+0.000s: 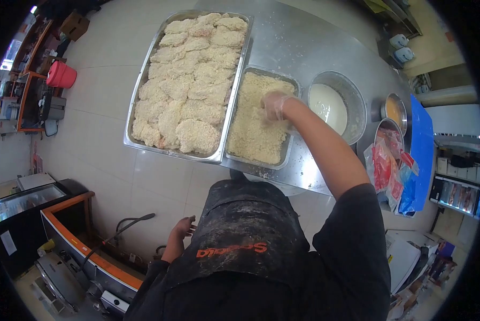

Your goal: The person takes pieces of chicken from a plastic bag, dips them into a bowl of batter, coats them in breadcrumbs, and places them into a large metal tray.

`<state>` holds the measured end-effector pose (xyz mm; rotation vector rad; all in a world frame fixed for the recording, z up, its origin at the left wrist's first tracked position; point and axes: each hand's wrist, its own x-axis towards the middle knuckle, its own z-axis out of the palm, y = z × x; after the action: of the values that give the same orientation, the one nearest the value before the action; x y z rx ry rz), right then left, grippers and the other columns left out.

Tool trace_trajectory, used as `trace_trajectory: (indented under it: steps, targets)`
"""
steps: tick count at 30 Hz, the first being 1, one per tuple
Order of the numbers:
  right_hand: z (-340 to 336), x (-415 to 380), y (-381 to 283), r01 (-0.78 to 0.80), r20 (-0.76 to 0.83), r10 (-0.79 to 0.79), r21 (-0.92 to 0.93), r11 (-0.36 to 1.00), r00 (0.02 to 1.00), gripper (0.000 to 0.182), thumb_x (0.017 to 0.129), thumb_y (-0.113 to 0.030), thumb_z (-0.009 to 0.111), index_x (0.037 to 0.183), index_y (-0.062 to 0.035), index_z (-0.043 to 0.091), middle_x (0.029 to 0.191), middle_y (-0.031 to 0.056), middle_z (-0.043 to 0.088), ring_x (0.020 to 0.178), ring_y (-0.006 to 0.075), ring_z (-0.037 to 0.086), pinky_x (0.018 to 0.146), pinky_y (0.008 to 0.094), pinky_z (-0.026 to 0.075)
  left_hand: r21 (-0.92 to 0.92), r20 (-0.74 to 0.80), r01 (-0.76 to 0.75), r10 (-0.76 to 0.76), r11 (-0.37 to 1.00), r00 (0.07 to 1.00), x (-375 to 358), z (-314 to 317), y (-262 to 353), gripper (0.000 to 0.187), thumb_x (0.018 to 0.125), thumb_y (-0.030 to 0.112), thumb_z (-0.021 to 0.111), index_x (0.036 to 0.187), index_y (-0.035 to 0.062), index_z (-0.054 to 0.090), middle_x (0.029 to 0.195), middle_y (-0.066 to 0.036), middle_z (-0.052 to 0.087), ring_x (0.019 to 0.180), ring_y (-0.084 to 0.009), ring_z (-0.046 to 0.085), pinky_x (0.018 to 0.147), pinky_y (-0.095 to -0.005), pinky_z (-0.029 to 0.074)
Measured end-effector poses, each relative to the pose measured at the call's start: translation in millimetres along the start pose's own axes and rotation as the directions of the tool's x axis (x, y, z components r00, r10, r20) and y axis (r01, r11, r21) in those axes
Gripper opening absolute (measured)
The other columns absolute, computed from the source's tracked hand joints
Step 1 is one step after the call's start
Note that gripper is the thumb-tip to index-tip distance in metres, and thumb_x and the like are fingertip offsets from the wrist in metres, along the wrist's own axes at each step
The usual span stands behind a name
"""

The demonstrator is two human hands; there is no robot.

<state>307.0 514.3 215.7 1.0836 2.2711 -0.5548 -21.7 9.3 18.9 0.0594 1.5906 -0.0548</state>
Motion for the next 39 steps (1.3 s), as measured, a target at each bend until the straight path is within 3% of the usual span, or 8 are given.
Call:
trace_trajectory:
  steps: [10,13,17,23,29,33,37,39]
  targets:
    - [-42.2,-70.8,-19.8,0.236,-0.343,-0.213,0.026,0.971,0.915,0.035,0.078,-0.034,0.072,0.093,-0.0021,0.07,0.086,0.021,0.068,0.084,0.0351,0.067,0.08,0.0415,0.053,0.063,-0.027,0.11,-0.108,0.992,0.994,17.2,-10.8,-33.4,0.059,0.095,0.05,0.049,0.132,0.0047,0.05,0.097,-0.009,0.066,0.07,-0.0205,0.061,0.061,-0.0408,0.046]
    - [-89.4,-103.9,-44.0,0.016,-0.223,0.011,0.12,0.993,0.975,0.037,0.083,-0.039,0.069,0.087,-0.0024,0.07,0.082,0.022,0.067,0.083,0.0348,0.067,0.079,0.0416,0.052,0.036,-0.038,0.117,-0.116,0.992,0.993,22.7,-15.4,-33.4,0.058,0.095,0.05,0.049,0.131,0.0047,0.05,0.096,-0.008,0.067,0.07,-0.0201,0.061,0.06,-0.0399,0.046]
    - [-122.1,-126.3,-42.8,0.012,-0.258,0.024,0.137,0.99,0.966,0.027,0.076,-0.026,0.074,0.08,-0.0007,0.067,0.074,0.0158,0.066,0.066,0.0259,0.063,0.065,0.0381,0.051,0.022,-0.044,0.096,-0.095,0.995,0.994,19.5,-13.3,-18.9,0.059,0.094,0.05,0.049,0.132,0.005,0.049,0.097,-0.01,0.066,0.069,-0.02,0.06,0.058,-0.0403,0.046]
    - [-158.8,-135.6,-46.6,0.031,-0.208,0.014,0.211,0.977,0.978,0.026,0.078,-0.025,0.072,0.086,-0.0001,0.071,0.073,0.016,0.067,0.068,0.0255,0.065,0.069,0.0354,0.053,0.015,0.005,0.088,-0.088,0.996,0.996,16.0,-3.3,-9.0,0.062,0.095,0.052,0.048,0.136,0.0063,0.047,0.108,-0.014,0.066,0.073,-0.0228,0.062,0.065,-0.0424,0.049]
    - [-194.2,-124.1,-102.9,0.116,-0.241,0.081,0.701,0.703,0.967,0.037,0.078,-0.022,0.074,0.099,0.0084,0.069,0.08,0.0079,0.068,0.075,0.0138,0.064,0.068,0.0289,0.052,-0.042,0.034,0.114,-0.112,0.993,0.993,29.5,13.7,-25.2,0.063,0.096,0.053,0.046,0.137,0.0058,0.046,0.119,-0.019,0.064,0.088,-0.0308,0.066,0.081,-0.0487,0.051]
    - [-185.7,-74.4,-147.1,0.397,-0.388,-0.112,0.817,0.417,0.915,0.042,0.079,-0.016,0.075,0.11,0.0099,0.066,0.089,0.0116,0.069,0.08,0.016,0.066,0.072,0.0278,0.054,-0.084,0.045,0.103,-0.1,0.991,0.994,26.1,20.0,-31.9,0.063,0.096,0.053,0.045,0.138,0.0056,0.045,0.122,-0.02,0.063,0.094,-0.0331,0.066,0.083,-0.0498,0.051]
    - [-143.8,-8.1,-215.3,0.34,-0.341,0.026,0.939,0.053,0.94,0.063,0.082,-0.021,0.077,0.125,0.0169,0.051,0.098,0.019,0.067,0.087,0.0234,0.068,0.08,0.0324,0.058,-0.141,0.016,0.084,-0.083,0.986,0.996,19.3,20.8,-38.1,0.063,0.096,0.053,0.046,0.136,0.005,0.046,0.122,-0.02,0.064,0.096,-0.0332,0.066,0.082,-0.0483,0.051]
    - [-108.2,30.3,-241.2,0.276,-0.277,-0.032,0.961,-0.03,0.96,0.028,0.089,-0.023,0.071,0.101,0.0014,0.064,0.094,0.0094,0.067,0.086,0.0177,0.065,0.083,0.0336,0.056,-0.156,-0.009,0.078,-0.081,0.985,0.997,17.4,21.3,-45.3,0.062,0.096,0.052,0.046,0.135,0.005,0.047,0.12,-0.019,0.065,0.092,-0.0317,0.067,0.078,-0.0467,0.051]
